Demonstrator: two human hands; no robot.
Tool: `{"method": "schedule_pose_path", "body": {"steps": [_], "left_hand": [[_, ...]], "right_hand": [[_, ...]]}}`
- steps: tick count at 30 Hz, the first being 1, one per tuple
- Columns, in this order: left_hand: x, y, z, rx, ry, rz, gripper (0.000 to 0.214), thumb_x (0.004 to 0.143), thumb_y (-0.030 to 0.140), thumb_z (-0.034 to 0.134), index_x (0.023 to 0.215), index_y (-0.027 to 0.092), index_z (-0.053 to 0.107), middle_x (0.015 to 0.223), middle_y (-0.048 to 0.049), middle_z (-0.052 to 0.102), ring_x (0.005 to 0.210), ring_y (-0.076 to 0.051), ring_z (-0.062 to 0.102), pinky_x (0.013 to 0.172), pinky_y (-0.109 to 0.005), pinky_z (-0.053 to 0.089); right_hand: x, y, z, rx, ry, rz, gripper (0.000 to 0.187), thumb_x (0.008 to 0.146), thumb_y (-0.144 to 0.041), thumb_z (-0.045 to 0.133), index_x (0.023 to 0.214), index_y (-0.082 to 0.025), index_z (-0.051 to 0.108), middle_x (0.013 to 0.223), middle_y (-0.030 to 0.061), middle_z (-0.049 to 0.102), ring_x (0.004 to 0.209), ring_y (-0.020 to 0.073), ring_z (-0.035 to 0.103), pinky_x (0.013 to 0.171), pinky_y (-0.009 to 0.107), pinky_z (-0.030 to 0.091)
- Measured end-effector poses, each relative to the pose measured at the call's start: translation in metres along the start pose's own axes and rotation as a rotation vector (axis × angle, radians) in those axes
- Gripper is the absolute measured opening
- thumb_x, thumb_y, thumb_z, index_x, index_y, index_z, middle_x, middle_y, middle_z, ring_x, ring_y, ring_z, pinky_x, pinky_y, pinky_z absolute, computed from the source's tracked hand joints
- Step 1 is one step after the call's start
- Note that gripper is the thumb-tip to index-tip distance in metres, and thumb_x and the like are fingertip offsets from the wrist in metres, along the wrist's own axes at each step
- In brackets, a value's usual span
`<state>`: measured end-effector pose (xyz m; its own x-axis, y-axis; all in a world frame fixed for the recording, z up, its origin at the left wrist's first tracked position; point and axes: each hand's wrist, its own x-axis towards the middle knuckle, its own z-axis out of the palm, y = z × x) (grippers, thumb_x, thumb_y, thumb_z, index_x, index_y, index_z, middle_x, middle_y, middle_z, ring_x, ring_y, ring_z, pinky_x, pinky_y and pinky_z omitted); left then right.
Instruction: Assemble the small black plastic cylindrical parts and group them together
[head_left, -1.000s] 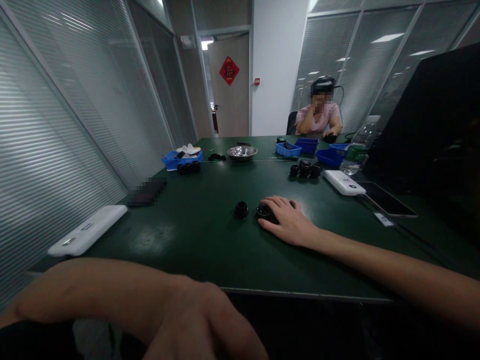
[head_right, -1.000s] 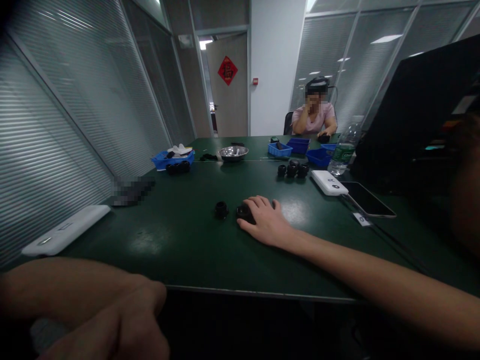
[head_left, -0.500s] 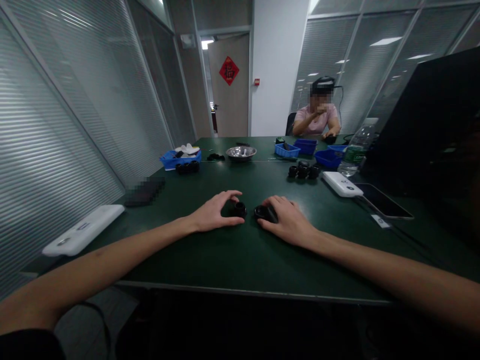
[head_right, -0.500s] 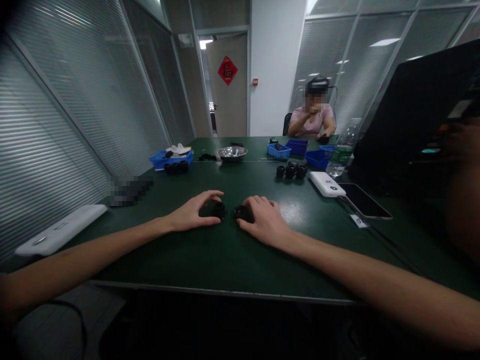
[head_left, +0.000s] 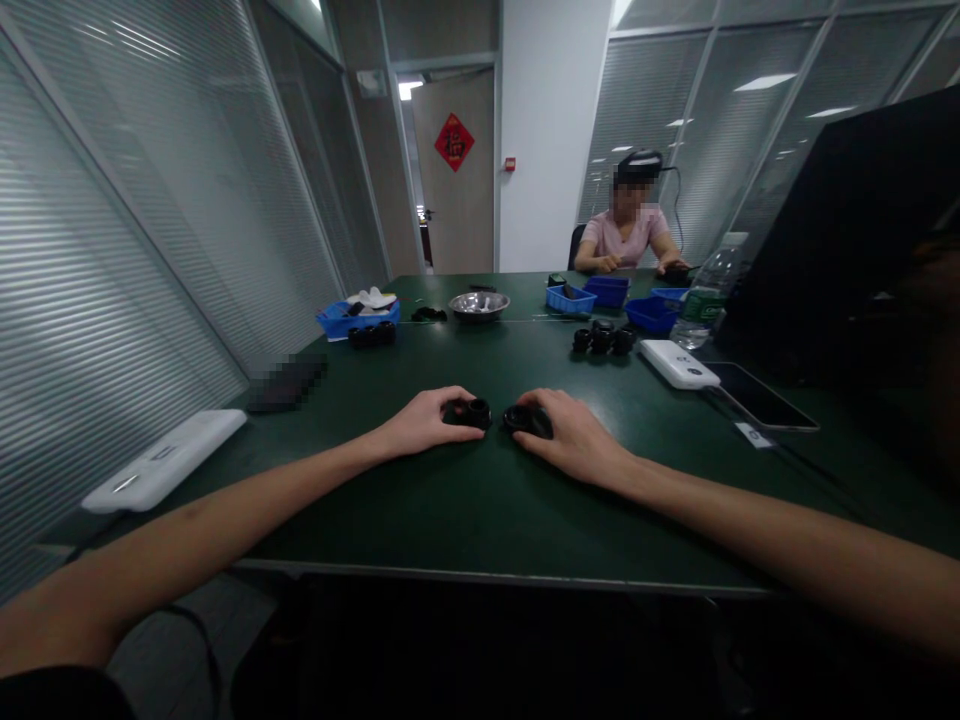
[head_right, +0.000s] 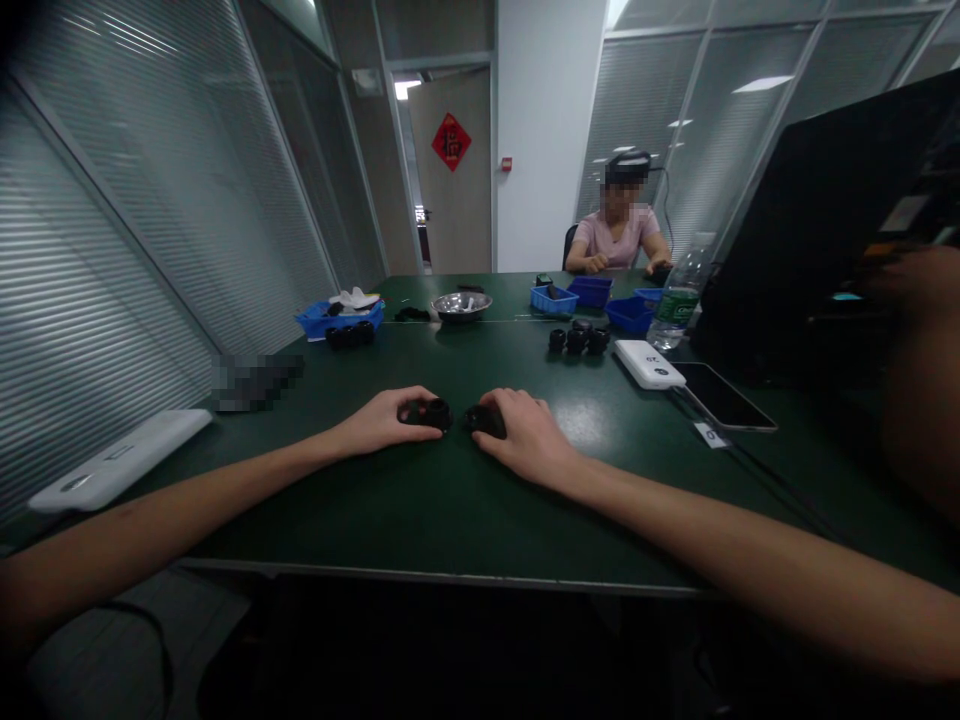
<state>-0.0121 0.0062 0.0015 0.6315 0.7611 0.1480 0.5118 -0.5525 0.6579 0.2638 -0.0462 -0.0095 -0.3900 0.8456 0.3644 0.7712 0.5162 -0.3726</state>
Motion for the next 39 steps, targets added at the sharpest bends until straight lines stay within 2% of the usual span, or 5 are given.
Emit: {"method": "schedule_pose_path", "body": {"steps": [10, 20, 27, 31, 39], "left_hand": [[-0.002, 0.007, 0.0, -0.017, 0.065, 0.025, 0.049, 0.087, 0.052, 0.072, 0.125, 0.022, 0.067, 0.122, -0.0065, 0.07, 0.104, -0.026, 0.065, 0.085, -0.037, 0.049], [-0.004, 0.012, -0.001, -0.06, -0.191, 0.236, 0.042, 0.096, 0.043, 0.064, 0.135, 0.025, 0.064, 0.132, -0.0082, 0.065, 0.121, -0.026, 0.059, 0.106, -0.043, 0.045], [-0.005, 0.01, 0.006, -0.305, -0.17, 0.146, 0.088, 0.091, 0.033, 0.073, 0.162, 0.028, 0.021, 0.136, -0.0099, 0.065, 0.135, -0.026, 0.057, 0.118, -0.047, 0.037], [-0.004, 0.012, 0.007, -0.319, -0.191, 0.149, 0.089, 0.089, 0.03, 0.074, 0.161, 0.025, 0.022, 0.135, -0.0125, 0.066, 0.131, -0.027, 0.06, 0.117, -0.049, 0.038], [-0.003, 0.01, 0.006, -0.288, -0.155, 0.131, 0.089, 0.086, 0.034, 0.078, 0.159, 0.026, 0.027, 0.131, -0.0112, 0.068, 0.129, -0.027, 0.061, 0.114, -0.048, 0.038]], "right_hand": [[0.0, 0.001, -0.003, 0.114, 0.044, -0.05, 0.036, 0.092, -0.028, 0.07, 0.127, -0.022, 0.062, 0.123, 0.0093, 0.067, 0.109, 0.0267, 0.066, 0.096, 0.049, 0.056], [0.0, -0.02, -0.013, 0.287, 0.066, -0.273, 0.043, 0.096, -0.023, 0.064, 0.138, -0.026, 0.055, 0.133, 0.0079, 0.064, 0.119, 0.0255, 0.064, 0.104, 0.048, 0.055], [0.005, -0.032, -0.017, 0.202, -0.055, -0.425, 0.044, 0.103, -0.022, 0.053, 0.145, -0.029, 0.053, 0.143, 0.0084, 0.062, 0.133, 0.0261, 0.056, 0.112, 0.051, 0.048], [0.008, -0.032, -0.013, 0.197, -0.13, -0.493, 0.05, 0.103, -0.019, 0.053, 0.152, -0.027, 0.047, 0.15, 0.009, 0.056, 0.139, 0.0242, 0.052, 0.117, 0.048, 0.045], [0.004, -0.025, -0.006, 0.188, -0.095, -0.502, 0.053, 0.103, -0.022, 0.054, 0.155, -0.029, 0.043, 0.155, 0.0087, 0.051, 0.143, 0.0235, 0.049, 0.118, 0.047, 0.045]]}}
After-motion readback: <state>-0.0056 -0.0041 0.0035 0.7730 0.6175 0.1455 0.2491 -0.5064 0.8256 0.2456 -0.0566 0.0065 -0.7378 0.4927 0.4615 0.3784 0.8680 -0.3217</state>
